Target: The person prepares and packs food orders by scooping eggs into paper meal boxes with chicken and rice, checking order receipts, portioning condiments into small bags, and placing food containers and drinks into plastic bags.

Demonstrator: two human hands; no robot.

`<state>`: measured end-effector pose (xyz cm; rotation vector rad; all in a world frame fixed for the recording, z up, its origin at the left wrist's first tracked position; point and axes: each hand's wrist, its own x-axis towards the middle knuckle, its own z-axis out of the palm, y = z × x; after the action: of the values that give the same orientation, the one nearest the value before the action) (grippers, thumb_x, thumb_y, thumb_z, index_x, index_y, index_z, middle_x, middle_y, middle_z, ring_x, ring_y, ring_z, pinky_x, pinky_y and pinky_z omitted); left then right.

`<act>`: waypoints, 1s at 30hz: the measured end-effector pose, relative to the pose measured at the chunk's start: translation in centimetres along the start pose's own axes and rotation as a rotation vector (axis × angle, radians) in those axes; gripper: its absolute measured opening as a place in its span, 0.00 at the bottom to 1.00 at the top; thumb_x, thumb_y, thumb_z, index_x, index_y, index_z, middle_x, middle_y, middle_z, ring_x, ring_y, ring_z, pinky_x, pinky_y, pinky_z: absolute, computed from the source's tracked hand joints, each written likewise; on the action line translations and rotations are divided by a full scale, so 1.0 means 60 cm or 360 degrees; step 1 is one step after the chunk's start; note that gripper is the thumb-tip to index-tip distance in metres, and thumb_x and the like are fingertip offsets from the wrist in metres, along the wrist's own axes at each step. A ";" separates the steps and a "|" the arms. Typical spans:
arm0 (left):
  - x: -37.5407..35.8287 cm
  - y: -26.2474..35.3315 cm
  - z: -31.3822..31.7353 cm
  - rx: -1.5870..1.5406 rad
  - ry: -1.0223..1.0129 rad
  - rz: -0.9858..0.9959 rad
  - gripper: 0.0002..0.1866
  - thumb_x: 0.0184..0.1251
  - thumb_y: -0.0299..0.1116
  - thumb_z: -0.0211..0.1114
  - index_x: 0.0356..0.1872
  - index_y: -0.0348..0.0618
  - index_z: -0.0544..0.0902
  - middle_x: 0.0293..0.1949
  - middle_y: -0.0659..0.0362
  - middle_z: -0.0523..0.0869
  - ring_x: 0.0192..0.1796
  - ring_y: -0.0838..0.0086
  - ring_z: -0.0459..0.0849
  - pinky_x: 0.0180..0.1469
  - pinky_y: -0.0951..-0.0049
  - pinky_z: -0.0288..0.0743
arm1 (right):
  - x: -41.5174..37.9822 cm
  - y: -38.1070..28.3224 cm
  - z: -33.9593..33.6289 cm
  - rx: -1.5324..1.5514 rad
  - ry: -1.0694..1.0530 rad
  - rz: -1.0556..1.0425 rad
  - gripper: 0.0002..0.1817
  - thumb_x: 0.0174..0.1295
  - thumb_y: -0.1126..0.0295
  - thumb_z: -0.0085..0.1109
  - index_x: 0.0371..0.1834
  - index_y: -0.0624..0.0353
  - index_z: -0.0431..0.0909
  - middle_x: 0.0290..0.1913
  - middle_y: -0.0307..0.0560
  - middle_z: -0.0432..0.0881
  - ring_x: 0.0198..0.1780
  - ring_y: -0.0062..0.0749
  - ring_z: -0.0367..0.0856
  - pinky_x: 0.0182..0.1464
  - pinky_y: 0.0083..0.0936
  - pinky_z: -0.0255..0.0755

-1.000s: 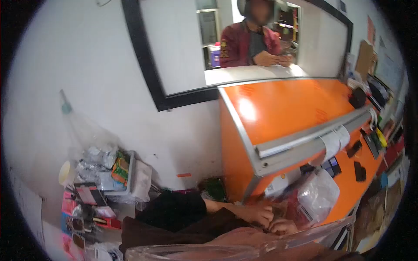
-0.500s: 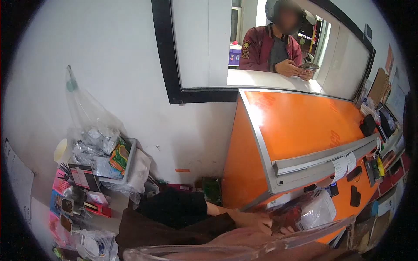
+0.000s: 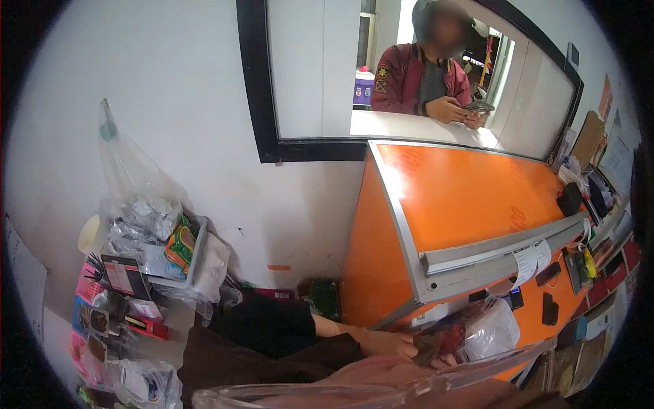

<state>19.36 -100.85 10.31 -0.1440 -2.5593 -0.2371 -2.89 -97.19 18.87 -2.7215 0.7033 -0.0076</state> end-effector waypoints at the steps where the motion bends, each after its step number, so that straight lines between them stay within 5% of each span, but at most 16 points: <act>1: -0.003 0.004 -0.004 0.0015 0.0030 0.0014 0.05 0.41 0.34 0.53 0.22 0.49 0.68 0.30 0.64 0.67 0.35 0.69 0.68 0.36 0.66 0.62 | -0.002 -0.002 0.001 -0.0011 0.0001 0.0007 0.08 0.49 0.62 0.57 0.32 0.47 0.80 0.32 0.35 0.78 0.37 0.32 0.71 0.43 0.34 0.61; 4: -0.015 0.014 -0.010 0.0001 0.0087 -0.0154 0.06 0.47 0.35 0.56 0.25 0.49 0.70 0.32 0.65 0.69 0.36 0.71 0.69 0.37 0.67 0.62 | -0.010 -0.001 -0.002 -0.0096 -0.0001 -0.0026 0.07 0.48 0.62 0.58 0.31 0.46 0.80 0.32 0.33 0.78 0.36 0.30 0.71 0.42 0.33 0.61; 7: -0.026 0.018 -0.024 0.0271 0.0074 0.0024 0.07 0.53 0.38 0.58 0.30 0.50 0.73 0.39 0.66 0.73 0.37 0.72 0.70 0.37 0.69 0.63 | -0.024 0.005 -0.007 -0.0302 0.0003 -0.0139 0.07 0.48 0.62 0.59 0.30 0.44 0.80 0.31 0.31 0.78 0.35 0.28 0.71 0.41 0.32 0.62; 12: -0.030 0.027 -0.043 0.0212 0.0295 -0.0029 0.11 0.50 0.39 0.66 0.33 0.51 0.75 0.39 0.66 0.75 0.38 0.72 0.72 0.40 0.71 0.64 | -0.077 -0.010 0.007 -0.0271 0.0302 0.0003 0.06 0.47 0.60 0.59 0.30 0.39 0.81 0.28 0.26 0.78 0.31 0.27 0.71 0.39 0.30 0.61; 15: -0.046 0.027 -0.036 0.0186 0.0271 -0.0098 0.12 0.50 0.39 0.68 0.33 0.51 0.76 0.41 0.69 0.77 0.38 0.74 0.73 0.38 0.73 0.65 | -0.116 0.000 0.031 0.0109 0.0435 0.0128 0.07 0.49 0.61 0.58 0.32 0.40 0.81 0.30 0.28 0.79 0.31 0.30 0.70 0.39 0.30 0.60; 18: -0.048 0.034 -0.035 0.0194 0.0161 -0.0241 0.11 0.49 0.40 0.68 0.32 0.50 0.77 0.39 0.71 0.77 0.37 0.75 0.73 0.38 0.73 0.66 | -0.138 -0.004 0.058 0.0269 0.0684 0.0261 0.08 0.52 0.61 0.59 0.22 0.50 0.77 0.29 0.31 0.79 0.28 0.29 0.70 0.36 0.28 0.56; 22: -0.026 0.024 -0.011 0.0241 -0.0328 -0.0518 0.11 0.47 0.39 0.68 0.28 0.49 0.77 0.34 0.71 0.77 0.37 0.76 0.74 0.38 0.74 0.66 | -0.144 0.004 0.087 0.0596 0.0705 0.0383 0.07 0.53 0.63 0.58 0.31 0.53 0.80 0.35 0.38 0.81 0.39 0.35 0.75 0.44 0.30 0.64; 24: -0.007 0.011 0.017 0.0217 -0.0210 -0.0458 0.11 0.47 0.39 0.68 0.26 0.48 0.76 0.33 0.70 0.77 0.36 0.75 0.74 0.38 0.73 0.67 | -0.134 0.014 0.059 0.0946 0.0662 0.0351 0.09 0.56 0.66 0.57 0.37 0.55 0.80 0.40 0.43 0.81 0.46 0.37 0.77 0.50 0.31 0.66; 26: 0.014 0.004 0.046 0.0166 -0.0070 -0.0414 0.11 0.47 0.38 0.68 0.25 0.48 0.76 0.33 0.69 0.77 0.35 0.74 0.74 0.38 0.73 0.68 | -0.131 0.002 -0.060 0.1077 0.0775 -0.0015 0.11 0.59 0.70 0.53 0.44 0.58 0.78 0.47 0.48 0.79 0.54 0.40 0.74 0.55 0.33 0.66; 28: 0.027 0.002 0.063 0.0087 0.0074 -0.0380 0.10 0.47 0.38 0.68 0.26 0.47 0.77 0.33 0.69 0.77 0.35 0.74 0.74 0.38 0.72 0.68 | -0.131 0.046 -0.132 0.0697 0.1237 -0.0194 0.13 0.62 0.71 0.50 0.48 0.62 0.75 0.48 0.49 0.79 0.54 0.38 0.75 0.55 0.33 0.66; 30: 0.025 0.010 0.072 0.0018 0.0068 -0.0511 0.09 0.47 0.36 0.67 0.29 0.49 0.79 0.35 0.67 0.79 0.36 0.72 0.75 0.39 0.69 0.69 | -0.098 0.103 -0.215 0.0648 0.1713 0.0292 0.17 0.60 0.72 0.52 0.53 0.63 0.70 0.46 0.48 0.79 0.50 0.32 0.76 0.53 0.30 0.67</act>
<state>15.95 -99.31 7.63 0.2758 -2.5307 -0.3419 -12.08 -103.51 29.59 -2.0823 1.0418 -1.4586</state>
